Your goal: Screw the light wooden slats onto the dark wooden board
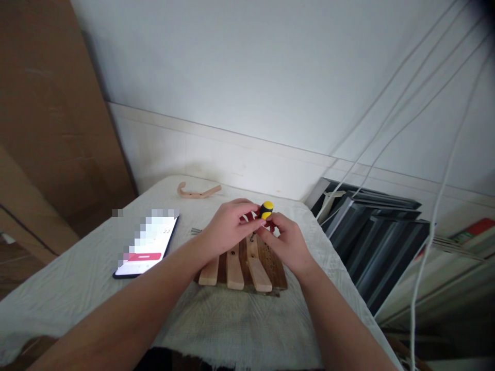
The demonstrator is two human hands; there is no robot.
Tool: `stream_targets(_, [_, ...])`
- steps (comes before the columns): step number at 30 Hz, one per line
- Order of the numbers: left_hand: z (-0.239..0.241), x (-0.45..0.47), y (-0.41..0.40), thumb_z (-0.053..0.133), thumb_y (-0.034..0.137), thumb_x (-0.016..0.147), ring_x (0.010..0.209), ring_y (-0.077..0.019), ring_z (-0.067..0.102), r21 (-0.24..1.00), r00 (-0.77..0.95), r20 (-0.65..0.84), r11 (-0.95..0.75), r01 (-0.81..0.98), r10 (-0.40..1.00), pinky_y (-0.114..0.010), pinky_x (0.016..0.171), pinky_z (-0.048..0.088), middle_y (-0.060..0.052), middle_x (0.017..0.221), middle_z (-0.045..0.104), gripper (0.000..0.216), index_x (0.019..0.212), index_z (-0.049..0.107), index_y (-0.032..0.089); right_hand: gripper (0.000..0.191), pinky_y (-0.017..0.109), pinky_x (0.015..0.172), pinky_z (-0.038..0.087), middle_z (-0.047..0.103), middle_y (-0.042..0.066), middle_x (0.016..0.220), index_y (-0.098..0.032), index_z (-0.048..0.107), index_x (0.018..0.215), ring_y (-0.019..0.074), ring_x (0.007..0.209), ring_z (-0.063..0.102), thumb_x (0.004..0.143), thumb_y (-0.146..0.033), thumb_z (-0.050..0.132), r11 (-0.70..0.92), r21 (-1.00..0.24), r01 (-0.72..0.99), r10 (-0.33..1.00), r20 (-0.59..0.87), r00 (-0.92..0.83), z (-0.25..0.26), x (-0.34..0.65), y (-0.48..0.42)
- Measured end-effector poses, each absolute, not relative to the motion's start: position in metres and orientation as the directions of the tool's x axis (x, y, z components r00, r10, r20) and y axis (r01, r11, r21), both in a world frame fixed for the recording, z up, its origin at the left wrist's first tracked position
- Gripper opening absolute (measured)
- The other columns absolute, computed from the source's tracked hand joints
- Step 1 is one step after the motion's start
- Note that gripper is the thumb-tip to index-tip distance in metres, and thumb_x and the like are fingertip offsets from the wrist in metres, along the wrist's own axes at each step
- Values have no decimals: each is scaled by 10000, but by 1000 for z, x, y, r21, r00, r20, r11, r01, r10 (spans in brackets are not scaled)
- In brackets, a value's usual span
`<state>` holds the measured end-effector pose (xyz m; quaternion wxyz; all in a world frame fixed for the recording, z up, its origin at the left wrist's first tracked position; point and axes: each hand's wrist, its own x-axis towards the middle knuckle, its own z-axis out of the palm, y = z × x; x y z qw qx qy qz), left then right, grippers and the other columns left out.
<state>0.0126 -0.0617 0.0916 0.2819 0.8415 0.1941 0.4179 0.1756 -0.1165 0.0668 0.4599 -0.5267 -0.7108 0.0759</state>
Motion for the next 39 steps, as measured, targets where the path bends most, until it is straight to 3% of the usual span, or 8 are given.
stream_targets(3, [92,13,-61,574,185,845,694,-104,538,620,599,595,-780,81,536,-215,608,432,-21,799,594,97,820,657,141,107,306,644,435,644,31,744,-204,646,827,180,684,559,823,-285,577,455,-576,679,811,582,-50,69,176,-118])
stream_targets(9, [87,16,-62,699,233,746,633,-105,502,678,498,558,-711,187,663,-220,575,399,2,747,601,194,903,638,136,81,295,622,429,638,37,753,-192,610,825,176,672,548,801,-263,579,425,-550,719,804,594,-21,67,176,-114])
stream_targets(12, [87,16,-63,672,222,769,635,-107,531,710,514,537,-687,151,668,-222,590,420,4,719,617,127,863,657,138,104,298,639,429,618,37,731,-184,584,774,181,689,552,806,-283,583,387,-523,759,803,596,1,66,174,-114])
stream_targets(20, [81,13,-55,620,175,785,845,-158,666,825,542,486,-564,-26,686,-313,792,537,-45,935,720,155,920,695,159,194,311,662,453,693,60,863,-188,658,935,180,709,576,858,-323,542,398,-600,694,843,538,-18,68,176,-117])
stream_targets(23, [79,14,-54,670,197,754,824,-159,664,823,490,516,-566,-55,703,-293,747,545,-66,931,714,175,918,679,136,175,307,661,457,693,52,840,-194,665,912,178,704,583,839,-327,580,388,-623,680,848,530,2,67,174,-116])
stream_targets(27, [80,13,-55,702,250,743,751,-143,633,775,466,547,-632,34,696,-268,681,526,-53,851,697,158,843,671,132,187,304,653,454,669,44,795,-185,652,890,176,688,572,797,-346,637,356,-637,683,847,529,53,64,173,-114])
stream_targets(33, [84,12,-54,643,218,790,704,-113,563,672,514,613,-738,62,600,-233,629,463,-32,842,648,85,825,683,152,182,306,656,451,661,46,812,-188,648,914,170,684,563,851,-334,560,400,-619,676,853,521,-29,64,173,-116])
stream_targets(39, [82,15,-54,676,216,769,740,-129,620,781,491,551,-625,-19,674,-250,675,500,-44,846,688,197,948,650,139,155,299,635,439,651,32,757,-195,654,850,170,665,550,786,-336,644,372,-629,683,843,537,36,63,174,-113])
